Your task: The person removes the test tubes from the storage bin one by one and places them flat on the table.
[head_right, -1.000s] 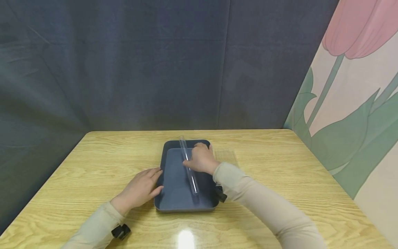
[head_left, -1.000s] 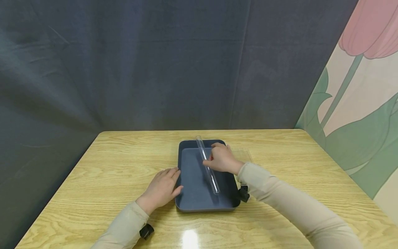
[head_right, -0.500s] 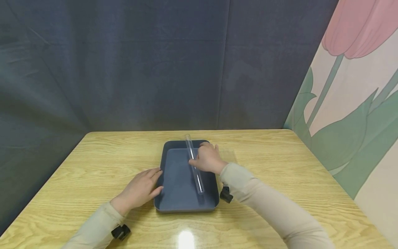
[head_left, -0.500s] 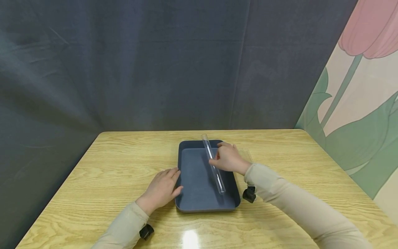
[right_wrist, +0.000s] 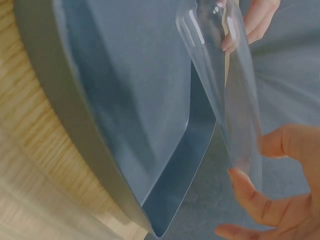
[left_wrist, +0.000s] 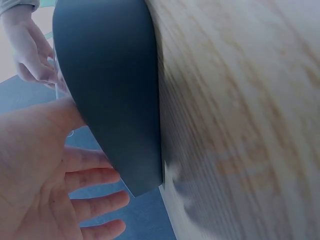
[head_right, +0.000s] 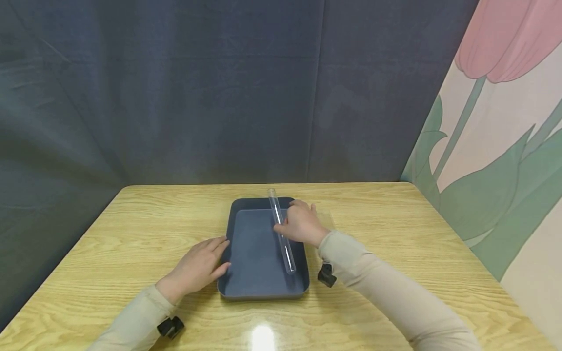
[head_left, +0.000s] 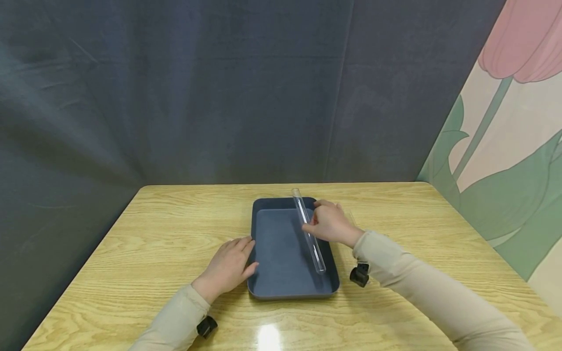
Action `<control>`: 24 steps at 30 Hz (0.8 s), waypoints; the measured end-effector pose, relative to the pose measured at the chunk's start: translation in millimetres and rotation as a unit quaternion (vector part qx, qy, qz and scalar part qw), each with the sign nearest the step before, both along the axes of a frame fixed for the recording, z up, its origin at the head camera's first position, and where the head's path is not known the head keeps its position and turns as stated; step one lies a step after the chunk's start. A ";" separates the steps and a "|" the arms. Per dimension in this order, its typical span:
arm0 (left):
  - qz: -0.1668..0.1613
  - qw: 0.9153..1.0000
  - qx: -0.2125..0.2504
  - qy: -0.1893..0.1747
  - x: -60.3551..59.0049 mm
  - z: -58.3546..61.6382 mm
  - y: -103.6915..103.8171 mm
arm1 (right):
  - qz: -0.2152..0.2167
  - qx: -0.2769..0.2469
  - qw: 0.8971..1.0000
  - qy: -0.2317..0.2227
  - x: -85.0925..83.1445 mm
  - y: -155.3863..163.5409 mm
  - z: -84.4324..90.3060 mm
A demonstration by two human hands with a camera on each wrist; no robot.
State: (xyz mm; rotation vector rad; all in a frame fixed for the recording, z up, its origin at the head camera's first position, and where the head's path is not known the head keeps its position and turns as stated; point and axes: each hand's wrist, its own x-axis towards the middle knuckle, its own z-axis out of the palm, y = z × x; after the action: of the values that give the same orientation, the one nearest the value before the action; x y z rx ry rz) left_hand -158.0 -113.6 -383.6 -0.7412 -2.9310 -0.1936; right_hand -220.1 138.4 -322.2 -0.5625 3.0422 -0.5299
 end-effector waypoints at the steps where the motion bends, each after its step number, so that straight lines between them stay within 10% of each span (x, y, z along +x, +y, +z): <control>1: 0.000 1.000 0.000 0.000 0.3 0.3 0.0 | 0.000 0.000 1.000 0.000 0.3 0.8 0.2; 24: -0.003 1.000 0.001 0.001 0.8 1.4 0.4 | -0.013 -0.012 1.000 0.022 2.8 23.8 -2.8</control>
State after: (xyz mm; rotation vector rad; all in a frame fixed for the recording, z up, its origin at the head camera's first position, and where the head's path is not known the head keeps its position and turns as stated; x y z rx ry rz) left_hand -157.2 -113.2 -382.2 -0.7508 -2.9255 -0.1972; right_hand -217.3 162.2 -325.0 -0.5452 3.0931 -0.5625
